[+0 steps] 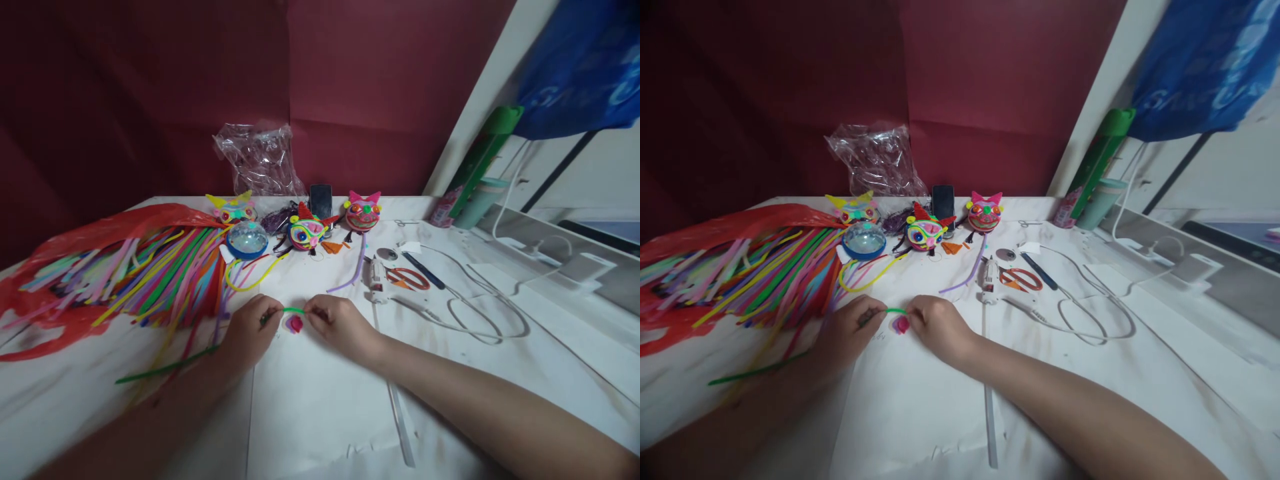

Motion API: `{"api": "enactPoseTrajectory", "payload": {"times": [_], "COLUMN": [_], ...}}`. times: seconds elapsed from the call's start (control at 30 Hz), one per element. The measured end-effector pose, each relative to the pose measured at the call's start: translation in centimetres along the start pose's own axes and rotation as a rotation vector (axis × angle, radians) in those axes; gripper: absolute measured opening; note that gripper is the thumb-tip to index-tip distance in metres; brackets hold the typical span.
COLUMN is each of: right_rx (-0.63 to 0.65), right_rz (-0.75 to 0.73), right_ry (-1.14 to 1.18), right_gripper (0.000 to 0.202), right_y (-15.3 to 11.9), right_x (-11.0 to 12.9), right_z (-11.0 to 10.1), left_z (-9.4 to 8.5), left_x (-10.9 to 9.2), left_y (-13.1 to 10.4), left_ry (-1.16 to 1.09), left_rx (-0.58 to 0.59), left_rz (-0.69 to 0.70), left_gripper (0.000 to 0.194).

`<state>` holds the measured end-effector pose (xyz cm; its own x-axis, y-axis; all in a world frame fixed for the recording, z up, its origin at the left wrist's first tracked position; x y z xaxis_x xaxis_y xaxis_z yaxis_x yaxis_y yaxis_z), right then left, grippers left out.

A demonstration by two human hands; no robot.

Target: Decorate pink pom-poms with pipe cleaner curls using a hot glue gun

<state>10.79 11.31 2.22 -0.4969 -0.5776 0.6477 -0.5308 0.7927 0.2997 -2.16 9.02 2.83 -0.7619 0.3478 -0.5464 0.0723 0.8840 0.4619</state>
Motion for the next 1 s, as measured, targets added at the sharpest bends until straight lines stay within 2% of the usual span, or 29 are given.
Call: {"api": "enactPoseTrajectory", "payload": {"times": [0.1,0.3,0.43,1.0], "right_rx": [0.034,0.057,0.07,0.092], "right_rz": [0.065,0.071,0.059,0.053], "right_ry": [-0.086,-0.262,-0.303,-0.361], "right_gripper": [0.013,0.013,0.015,0.015], "right_y": [-0.1,0.4,0.8,0.8], "right_x": [-1.2,-1.7,-1.9,-2.2], "right_z": [0.9,2.4,2.7,3.3], "left_z": [1.3,3.0,3.5,4.2], "left_x": [0.7,1.6,1.5,1.6], "left_y": [-0.1,0.1,0.0,-0.3], "left_ry": [0.047,0.119,0.135,0.329], "left_rx": [0.068,0.099,0.126,0.266], "left_rz": [0.006,0.056,0.078,0.027], "left_gripper": [0.011,0.015,0.018,0.024]}}
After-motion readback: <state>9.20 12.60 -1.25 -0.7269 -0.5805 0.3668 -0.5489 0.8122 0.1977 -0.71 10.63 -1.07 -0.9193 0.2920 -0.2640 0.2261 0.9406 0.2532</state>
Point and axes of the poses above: each hand's wrist, its own y-axis towards the middle knuckle, its own z-axis out of the palm, x = y × z, the point moved 10 cm from there along y, towards the middle knuckle, and after that the axes turned 2 degrees about z, right-handed, at the moved point
